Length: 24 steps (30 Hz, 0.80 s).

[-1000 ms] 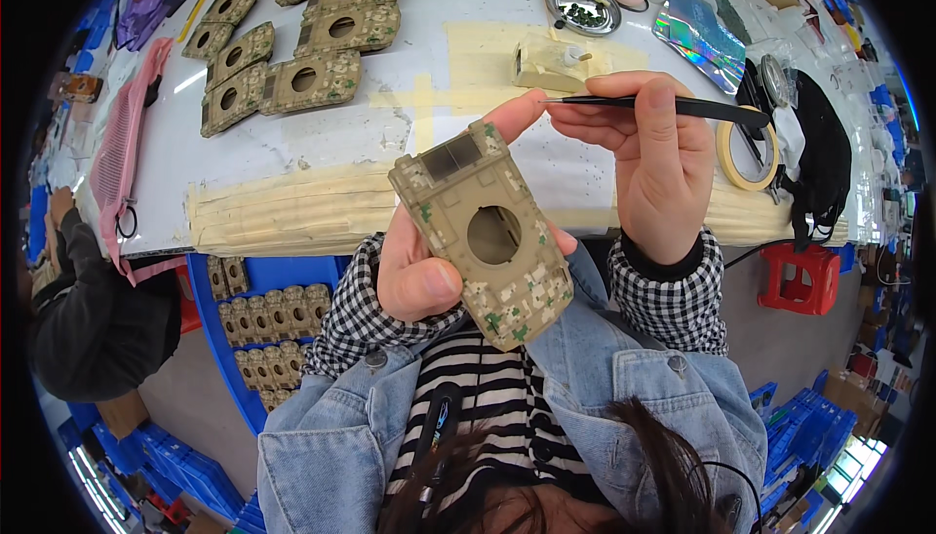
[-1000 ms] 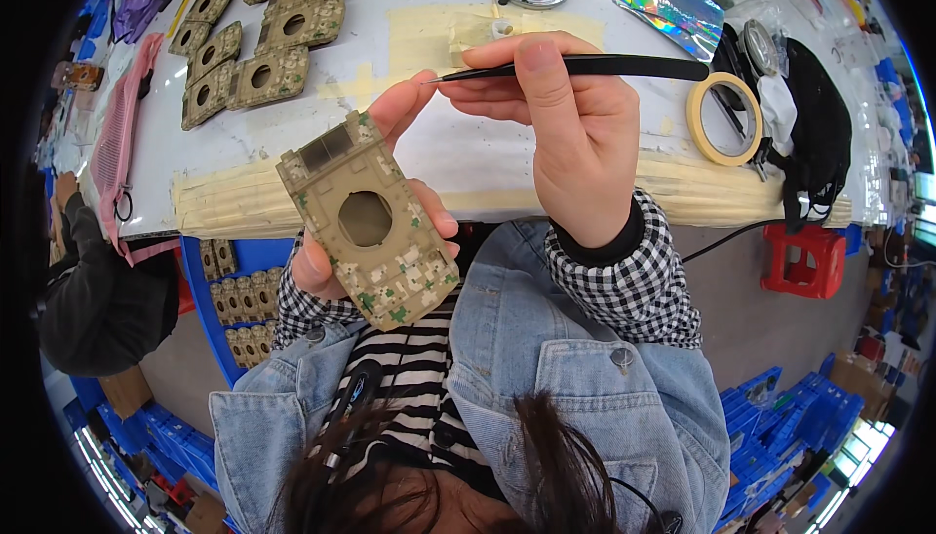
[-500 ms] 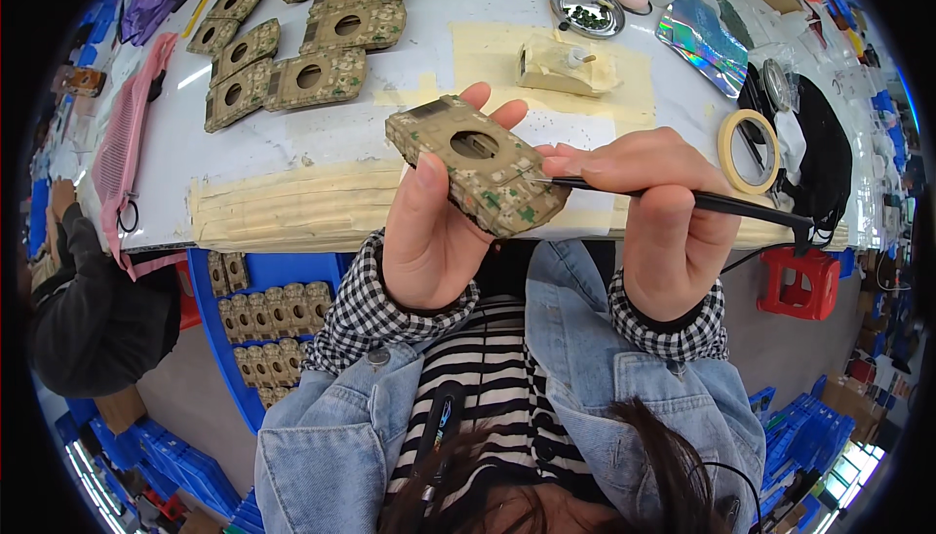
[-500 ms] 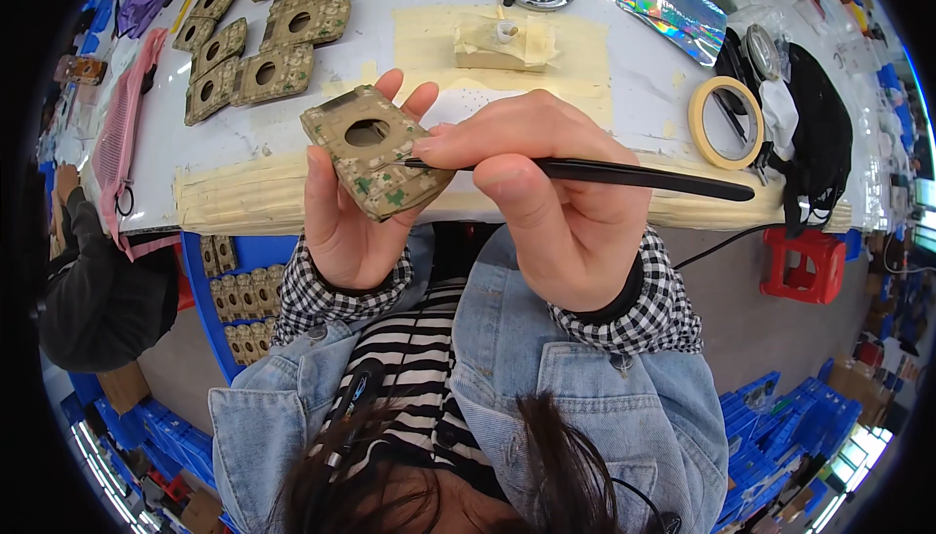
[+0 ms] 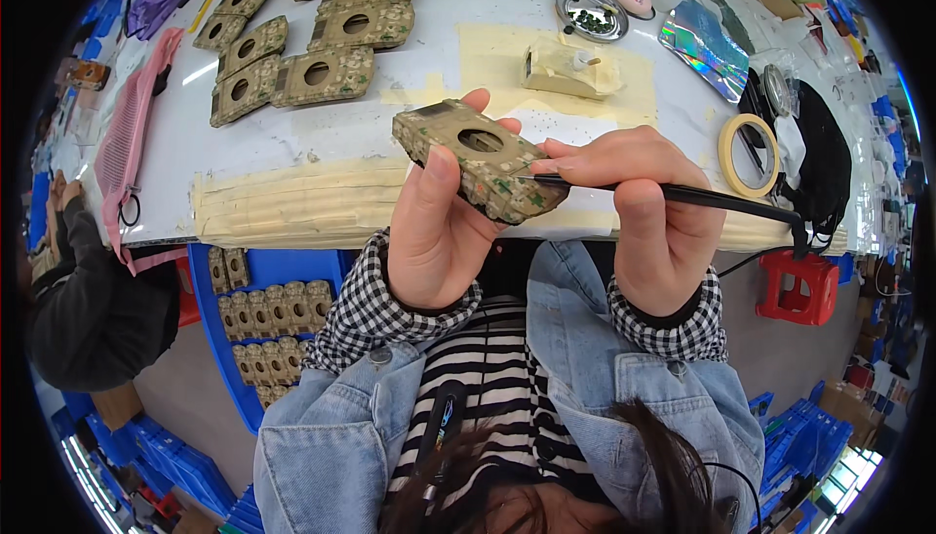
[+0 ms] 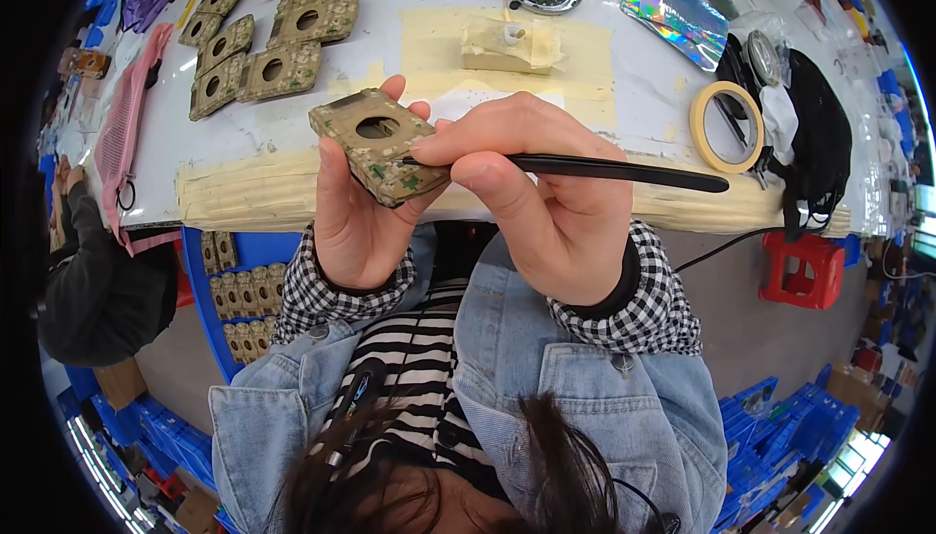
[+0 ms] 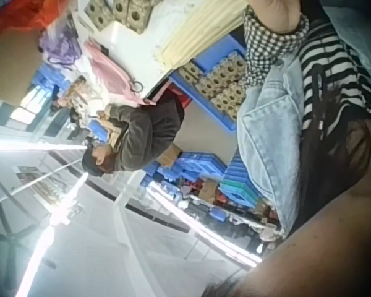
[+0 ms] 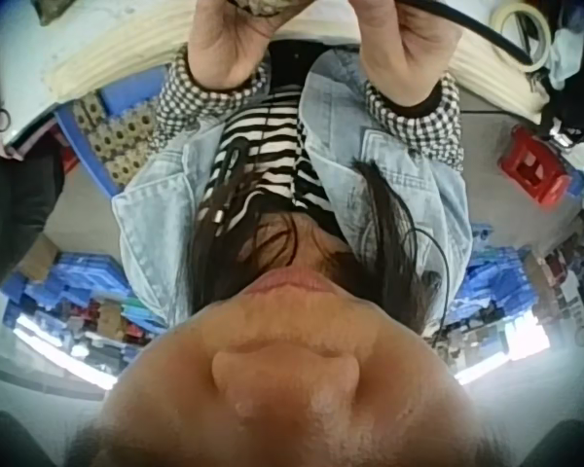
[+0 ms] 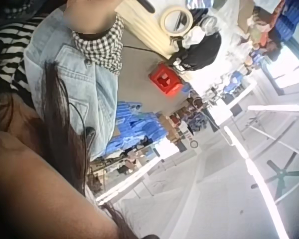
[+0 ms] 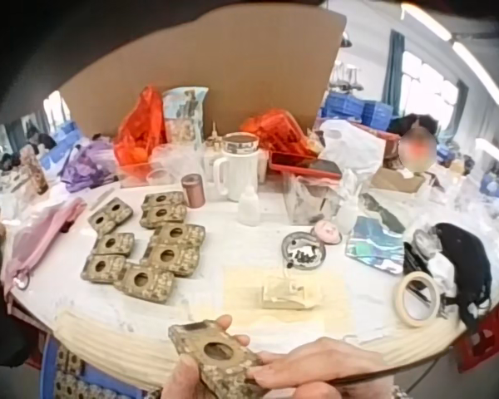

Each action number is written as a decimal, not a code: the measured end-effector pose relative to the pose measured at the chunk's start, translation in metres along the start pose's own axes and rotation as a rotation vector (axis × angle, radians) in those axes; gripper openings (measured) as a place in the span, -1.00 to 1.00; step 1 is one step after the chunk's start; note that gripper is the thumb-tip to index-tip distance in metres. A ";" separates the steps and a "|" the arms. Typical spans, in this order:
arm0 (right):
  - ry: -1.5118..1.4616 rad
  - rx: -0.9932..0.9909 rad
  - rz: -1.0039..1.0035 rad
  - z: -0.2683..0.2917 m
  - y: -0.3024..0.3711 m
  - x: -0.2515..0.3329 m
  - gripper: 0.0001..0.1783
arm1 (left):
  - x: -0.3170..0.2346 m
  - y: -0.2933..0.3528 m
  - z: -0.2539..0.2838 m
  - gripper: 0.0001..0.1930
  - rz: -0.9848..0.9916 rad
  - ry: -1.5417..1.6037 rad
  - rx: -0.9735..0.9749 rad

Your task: Detailing camouflage patterns on plastic toy tank turret components using a small paintbrush.

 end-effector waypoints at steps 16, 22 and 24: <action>0.058 0.012 -0.003 -0.001 -0.004 0.002 -0.85 | 0.001 -0.001 0.004 -0.30 -0.004 0.009 -0.004; 0.090 0.025 0.013 0.000 -0.005 0.003 -0.85 | 0.001 -0.002 0.003 -0.30 -0.007 0.021 -0.003; 0.094 0.027 0.019 0.000 -0.004 0.003 -0.84 | 0.000 -0.001 0.001 -0.30 0.001 0.016 0.001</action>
Point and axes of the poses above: each hand's wrist, its own y-axis away from the middle knuckle, its own z-axis out of the back of the hand, x = y × z, the point moved 2 cm from there along -y, towards the middle knuckle, and after that the axes turned 1 degree about x, right-handed, at the moved point
